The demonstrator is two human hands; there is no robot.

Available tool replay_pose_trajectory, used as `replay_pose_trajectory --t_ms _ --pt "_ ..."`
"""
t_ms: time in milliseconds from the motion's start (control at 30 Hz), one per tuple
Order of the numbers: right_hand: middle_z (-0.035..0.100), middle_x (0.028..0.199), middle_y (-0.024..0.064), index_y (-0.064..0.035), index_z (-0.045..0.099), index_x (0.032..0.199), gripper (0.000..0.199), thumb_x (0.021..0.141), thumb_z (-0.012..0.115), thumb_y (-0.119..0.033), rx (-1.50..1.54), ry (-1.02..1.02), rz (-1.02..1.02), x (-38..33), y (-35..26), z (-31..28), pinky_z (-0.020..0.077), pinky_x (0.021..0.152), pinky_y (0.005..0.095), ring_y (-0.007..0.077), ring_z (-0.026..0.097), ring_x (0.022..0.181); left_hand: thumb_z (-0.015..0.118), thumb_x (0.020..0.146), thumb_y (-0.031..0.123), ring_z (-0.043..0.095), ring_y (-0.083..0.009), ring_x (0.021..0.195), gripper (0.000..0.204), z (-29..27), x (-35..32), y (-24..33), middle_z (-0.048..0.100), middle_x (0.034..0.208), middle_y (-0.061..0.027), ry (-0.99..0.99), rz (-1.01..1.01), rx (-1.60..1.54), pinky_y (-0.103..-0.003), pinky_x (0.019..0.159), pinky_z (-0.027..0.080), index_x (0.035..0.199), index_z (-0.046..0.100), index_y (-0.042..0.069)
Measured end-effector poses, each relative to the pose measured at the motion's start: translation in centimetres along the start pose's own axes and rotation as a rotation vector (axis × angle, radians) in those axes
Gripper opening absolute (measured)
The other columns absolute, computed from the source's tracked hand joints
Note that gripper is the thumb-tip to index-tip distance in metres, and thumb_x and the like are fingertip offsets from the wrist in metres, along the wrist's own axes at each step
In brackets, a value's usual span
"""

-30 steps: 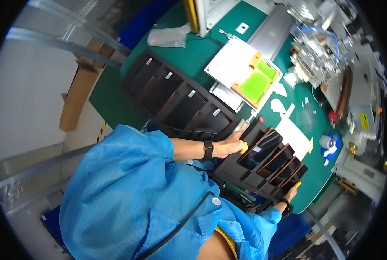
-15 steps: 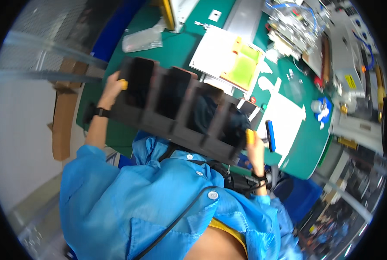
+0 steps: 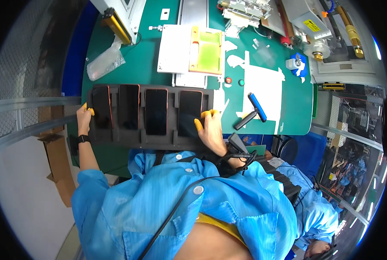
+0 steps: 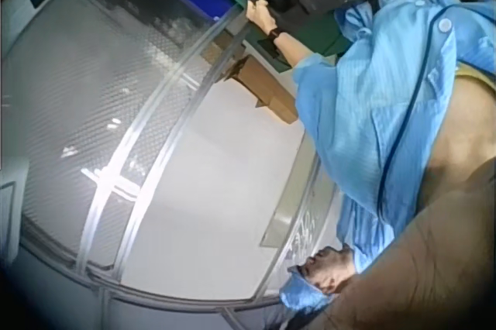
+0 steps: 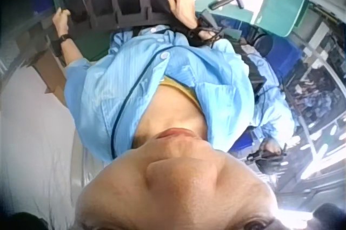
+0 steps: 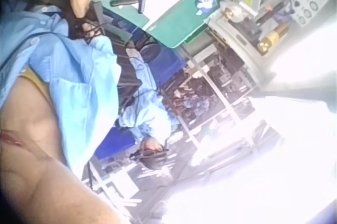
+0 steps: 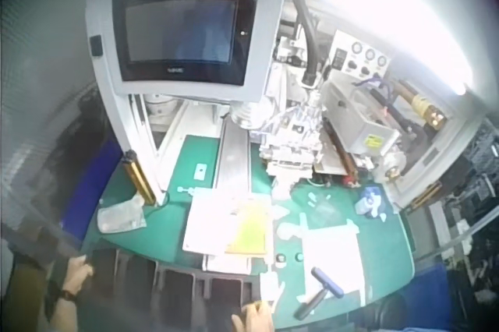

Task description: The recorder is assembling and inspecting mobile phone units, applying protective films, and using a roller tool on a manufacturing line.

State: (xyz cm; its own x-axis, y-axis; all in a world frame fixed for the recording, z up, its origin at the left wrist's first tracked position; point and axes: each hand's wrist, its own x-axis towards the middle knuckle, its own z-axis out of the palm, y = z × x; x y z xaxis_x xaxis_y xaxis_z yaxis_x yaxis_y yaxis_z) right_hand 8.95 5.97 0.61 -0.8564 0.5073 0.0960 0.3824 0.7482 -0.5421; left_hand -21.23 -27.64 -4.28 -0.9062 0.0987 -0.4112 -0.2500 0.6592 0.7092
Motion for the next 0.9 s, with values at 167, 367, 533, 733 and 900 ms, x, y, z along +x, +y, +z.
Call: replay_pose_trajectory --t_ms 167,367,533,733,900 --pt "0.054 0.076 0.0213 0.0003 0.044 0.094 0.017 0.082 0.052 -0.008 0.454 0.031 0.154 3.1 1.1 -1.3 0.0436 0.061 0.0377 0.0366 0.055 0.068 0.049 0.072 0.001 0.052 -0.0240 0.093 0.044 0.5 0.1 0.0 0.053 0.106 -0.0166 0.160 -0.001 0.130 -0.029 0.081 0.039 0.116 0.046 -0.006" --pt "0.050 0.074 0.0138 0.0002 0.042 0.096 0.017 0.082 0.049 -0.005 0.403 0.435 0.220 15.3 7.6 0.3 0.0421 0.061 0.0353 0.0283 0.053 0.069 0.059 0.069 0.005 0.052 -0.0273 0.098 0.030 9.1 -4.1 12.6 0.056 0.103 -0.0135 0.234 0.519 0.062 -0.032 0.087 0.038 0.100 0.059 0.003" --pt "0.051 0.074 0.0239 0.0037 0.040 0.094 0.021 0.081 0.040 -0.012 0.404 0.495 0.227 19.2 7.1 3.2 0.0399 0.063 0.0471 0.0418 0.051 0.072 0.062 0.069 0.010 0.048 -0.0305 0.102 0.026 18.2 -7.0 19.1 0.051 0.106 -0.0166 0.090 0.725 0.124 -0.036 0.088 0.038 0.095 0.060 0.006" --pt "0.039 0.110 0.0233 -0.0014 0.048 0.109 0.034 0.078 0.051 -0.015 -0.015 0.361 0.246 16.7 6.0 1.4 0.0337 0.080 0.0471 0.0386 0.039 0.098 0.064 0.071 0.017 0.047 -0.0300 0.097 0.027 27.0 -6.8 22.6 0.053 0.100 -0.0145 0.068 0.853 0.169 -0.036 0.082 0.039 0.094 0.058 0.004" --pt "0.056 0.087 0.0205 0.0025 0.053 0.100 0.031 0.078 0.055 -0.019 0.071 0.506 0.247 10.6 14.2 -1.3 0.0404 0.075 0.0409 0.0357 0.051 0.084 0.062 0.067 0.048 0.041 -0.0300 0.102 0.056 30.2 -7.6 25.4 0.050 0.102 -0.0159 0.215 0.674 0.503 -0.044 0.083 0.034 0.099 0.055 0.003"
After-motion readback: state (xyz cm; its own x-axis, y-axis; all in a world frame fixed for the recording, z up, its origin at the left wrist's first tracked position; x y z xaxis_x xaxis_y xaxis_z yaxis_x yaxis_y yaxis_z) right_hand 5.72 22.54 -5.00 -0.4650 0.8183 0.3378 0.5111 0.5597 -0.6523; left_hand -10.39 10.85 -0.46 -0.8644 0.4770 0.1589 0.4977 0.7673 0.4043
